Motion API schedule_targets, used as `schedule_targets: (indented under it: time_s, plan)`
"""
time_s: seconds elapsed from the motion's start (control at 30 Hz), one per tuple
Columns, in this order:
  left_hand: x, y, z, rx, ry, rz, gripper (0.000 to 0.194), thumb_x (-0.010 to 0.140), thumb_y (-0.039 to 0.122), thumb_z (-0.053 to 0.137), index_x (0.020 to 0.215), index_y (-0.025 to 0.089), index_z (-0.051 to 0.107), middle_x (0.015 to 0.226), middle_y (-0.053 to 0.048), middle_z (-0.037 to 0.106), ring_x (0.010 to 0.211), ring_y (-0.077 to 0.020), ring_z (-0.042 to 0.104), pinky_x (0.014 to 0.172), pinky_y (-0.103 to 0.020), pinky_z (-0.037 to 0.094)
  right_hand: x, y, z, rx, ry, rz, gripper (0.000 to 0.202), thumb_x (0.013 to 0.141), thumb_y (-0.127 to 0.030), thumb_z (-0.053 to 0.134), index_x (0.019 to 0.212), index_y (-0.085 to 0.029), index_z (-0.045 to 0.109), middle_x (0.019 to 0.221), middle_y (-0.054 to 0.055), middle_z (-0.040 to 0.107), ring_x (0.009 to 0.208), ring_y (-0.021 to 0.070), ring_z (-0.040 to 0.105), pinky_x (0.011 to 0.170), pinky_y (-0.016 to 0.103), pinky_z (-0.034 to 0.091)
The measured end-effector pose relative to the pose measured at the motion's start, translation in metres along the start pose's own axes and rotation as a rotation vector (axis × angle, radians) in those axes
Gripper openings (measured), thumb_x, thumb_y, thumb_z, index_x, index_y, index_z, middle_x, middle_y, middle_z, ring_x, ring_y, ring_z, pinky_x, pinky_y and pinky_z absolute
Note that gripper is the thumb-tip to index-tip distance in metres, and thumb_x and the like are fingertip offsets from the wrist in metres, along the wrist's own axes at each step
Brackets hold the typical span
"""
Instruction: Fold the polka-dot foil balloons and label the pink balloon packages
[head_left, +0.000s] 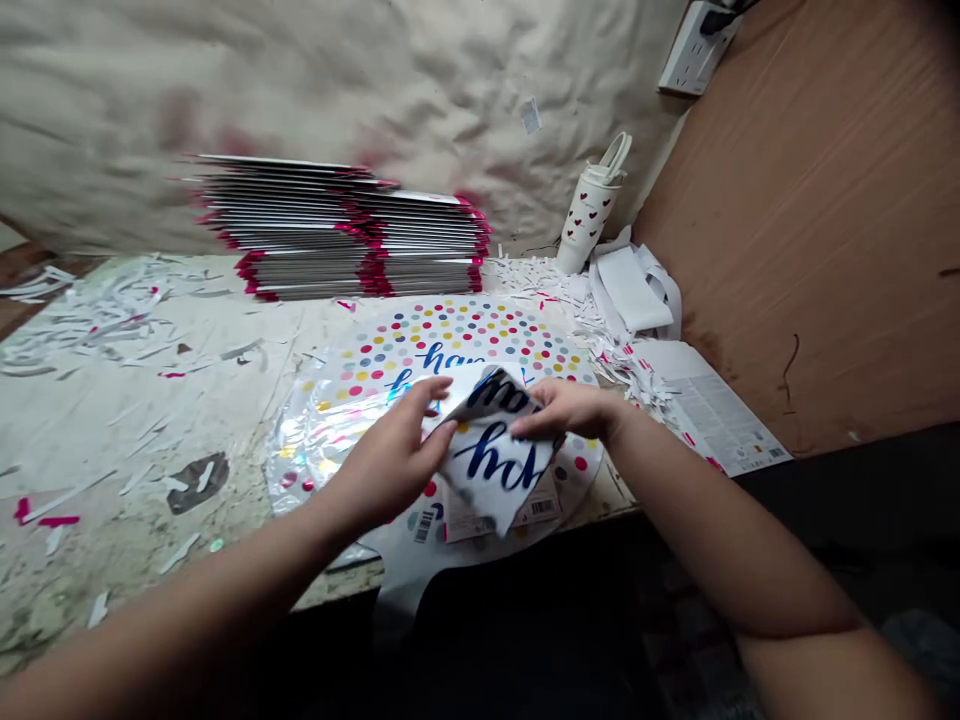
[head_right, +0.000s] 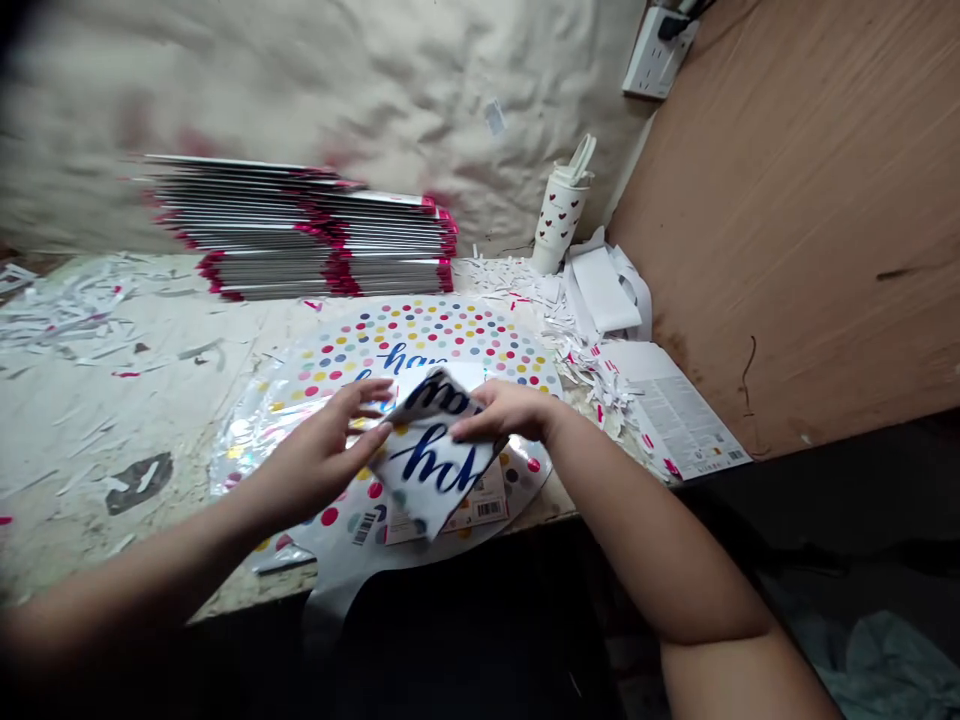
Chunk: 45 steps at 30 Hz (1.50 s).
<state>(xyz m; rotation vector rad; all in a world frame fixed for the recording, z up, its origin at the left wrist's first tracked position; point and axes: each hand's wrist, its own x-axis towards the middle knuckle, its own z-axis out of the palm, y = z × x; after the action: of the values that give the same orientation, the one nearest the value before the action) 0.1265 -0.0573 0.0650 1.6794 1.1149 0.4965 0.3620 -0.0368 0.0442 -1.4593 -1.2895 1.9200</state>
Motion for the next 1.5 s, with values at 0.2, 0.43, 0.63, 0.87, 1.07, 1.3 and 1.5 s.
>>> schedule_targets:
  time_s: [0.2, 0.43, 0.63, 0.87, 1.07, 1.3, 1.5]
  plan:
    - [-0.002, -0.034, 0.054, 0.634, -0.207, 0.364, 0.054, 0.085, 0.045, 0.043, 0.129, 0.013, 0.045, 0.143, -0.019, 0.031, 0.133, -0.0351, 0.024, 0.105, -0.055, 0.021, 0.007, 0.016, -0.047, 0.082, 0.472, -0.121, 0.018, 0.062, -0.020, 0.076, 0.075, -0.014, 0.065, 0.070, 0.004, 0.071, 0.060, 0.0144, 0.065, 0.059, 0.026, 0.056]
    - [-0.005, -0.028, -0.038, 0.397, -0.774, 0.142, 0.017, 0.078, 0.036, 0.057, 0.088, 0.030, 0.070, 0.119, -0.005, 0.062, 0.127, -0.0303, 0.038, 0.104, -0.046, 0.025, -0.017, 0.034, -0.048, 0.189, 0.482, -0.217, 0.026, 0.066, -0.026, 0.073, 0.088, -0.015, 0.063, 0.087, 0.007, 0.071, 0.074, 0.0199, 0.068, 0.067, 0.034, 0.057]
    - [0.035, -0.026, -0.011, 0.716, -0.312, 0.375, 0.024, 0.082, 0.021, 0.041, 0.092, 0.019, 0.062, 0.095, -0.009, 0.061, 0.089, -0.0232, 0.056, 0.079, -0.034, 0.042, 0.016, 0.066, -0.020, -0.064, 0.748, -0.268, 0.036, 0.067, -0.040, 0.068, 0.091, -0.013, 0.065, 0.089, 0.009, 0.071, 0.084, 0.0242, 0.066, 0.077, 0.039, 0.052]
    - [0.057, -0.045, 0.012, 0.859, -0.095, 0.680, 0.014, 0.073, 0.014, 0.041, 0.080, 0.017, 0.053, 0.081, -0.007, 0.055, 0.080, -0.0214, 0.047, 0.080, -0.038, 0.036, -0.005, 0.061, 0.006, -0.206, 0.794, -0.353, 0.032, 0.072, -0.043, 0.063, 0.089, -0.016, 0.067, 0.086, 0.008, 0.071, 0.080, 0.0240, 0.065, 0.076, 0.037, 0.051]
    - [0.045, -0.032, 0.006, 0.902, -0.068, 0.745, 0.014, 0.077, 0.018, 0.039, 0.080, 0.017, 0.053, 0.078, -0.007, 0.055, 0.079, -0.0210, 0.048, 0.083, -0.041, 0.030, -0.017, 0.036, 0.002, -0.008, 0.353, -0.144, 0.029, 0.059, -0.032, 0.076, 0.078, -0.012, 0.067, 0.077, 0.006, 0.070, 0.067, 0.0179, 0.064, 0.064, 0.029, 0.051]
    - [0.041, -0.031, 0.008, 0.930, -0.102, 0.813, 0.010, 0.076, 0.023, 0.042, 0.076, 0.018, 0.050, 0.080, -0.006, 0.053, 0.079, -0.0215, 0.045, 0.081, -0.041, 0.030, -0.002, 0.021, -0.008, 0.063, 0.111, 0.039, 0.031, 0.051, -0.022, 0.081, 0.075, -0.010, 0.065, 0.063, 0.001, 0.067, 0.055, 0.0124, 0.060, 0.055, 0.024, 0.049]
    - [0.041, -0.032, 0.008, 0.917, -0.110, 0.760, 0.012, 0.079, 0.019, 0.037, 0.079, 0.017, 0.049, 0.083, -0.007, 0.053, 0.083, -0.0220, 0.045, 0.081, -0.042, 0.030, 0.021, 0.014, 0.007, 0.205, 0.226, -0.011, 0.021, 0.063, -0.029, 0.074, 0.069, -0.014, 0.060, 0.057, 0.000, 0.063, 0.048, 0.0096, 0.056, 0.047, 0.020, 0.047]
